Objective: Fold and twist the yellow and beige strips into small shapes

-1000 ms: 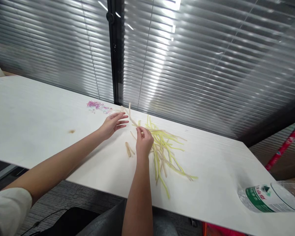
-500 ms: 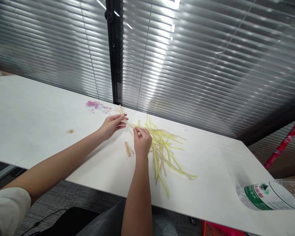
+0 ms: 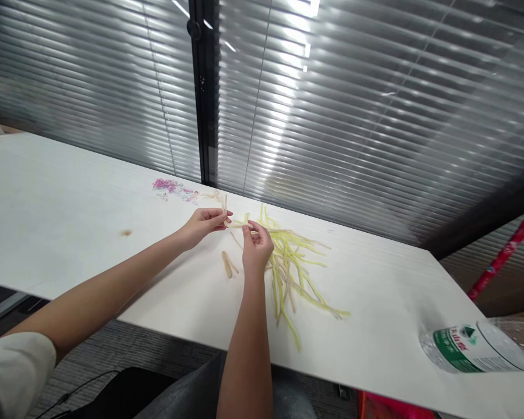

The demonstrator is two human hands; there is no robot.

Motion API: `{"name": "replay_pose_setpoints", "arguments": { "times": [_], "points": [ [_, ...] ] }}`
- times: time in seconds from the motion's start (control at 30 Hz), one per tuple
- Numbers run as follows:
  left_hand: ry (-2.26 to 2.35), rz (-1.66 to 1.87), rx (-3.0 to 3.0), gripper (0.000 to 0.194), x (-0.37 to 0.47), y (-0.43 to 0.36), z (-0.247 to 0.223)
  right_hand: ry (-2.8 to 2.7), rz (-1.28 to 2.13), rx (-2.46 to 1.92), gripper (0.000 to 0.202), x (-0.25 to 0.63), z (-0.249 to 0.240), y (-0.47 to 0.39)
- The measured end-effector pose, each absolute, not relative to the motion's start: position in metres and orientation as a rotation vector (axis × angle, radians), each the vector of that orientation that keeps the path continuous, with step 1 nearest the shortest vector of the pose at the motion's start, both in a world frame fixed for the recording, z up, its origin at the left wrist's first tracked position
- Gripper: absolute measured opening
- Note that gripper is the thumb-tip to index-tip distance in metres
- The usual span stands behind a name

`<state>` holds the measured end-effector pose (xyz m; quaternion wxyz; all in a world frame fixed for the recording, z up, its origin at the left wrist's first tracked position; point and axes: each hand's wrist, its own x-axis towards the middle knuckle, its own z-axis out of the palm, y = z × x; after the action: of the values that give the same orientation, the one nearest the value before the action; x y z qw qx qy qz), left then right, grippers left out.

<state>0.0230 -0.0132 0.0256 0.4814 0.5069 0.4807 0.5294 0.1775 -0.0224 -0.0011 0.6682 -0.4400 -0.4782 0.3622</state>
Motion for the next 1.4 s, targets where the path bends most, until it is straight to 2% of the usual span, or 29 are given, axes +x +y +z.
{"name": "replay_pose_setpoints", "arguments": {
  "times": [0.4, 0.63, 0.83, 1.17, 1.4],
  "points": [
    [1.116, 0.957, 1.687, 0.044, 0.023, -0.015, 0.021, -1.156, 0.675, -1.017, 0.033, 0.18, -0.011, -0.017],
    [1.035, 0.868, 1.956, 0.033, 0.028, -0.021, 0.027, -1.2, 0.666, -1.02, 0.03, 0.179, -0.013, -0.016],
    [0.99, 0.821, 2.018, 0.03, 0.03, -0.024, 0.028, -1.14, 0.783, -1.019, 0.034, 0.178, -0.013, -0.016],
    [0.919, 0.8, 1.958, 0.027, 0.032, -0.027, 0.026, -1.003, 1.096, -0.937, 0.055, 0.177, -0.003, -0.017],
    [0.937, 0.881, 1.897, 0.026, 0.035, -0.029, 0.029, -1.121, 1.079, -0.958, 0.038, 0.176, -0.005, -0.018]
  ]
}}
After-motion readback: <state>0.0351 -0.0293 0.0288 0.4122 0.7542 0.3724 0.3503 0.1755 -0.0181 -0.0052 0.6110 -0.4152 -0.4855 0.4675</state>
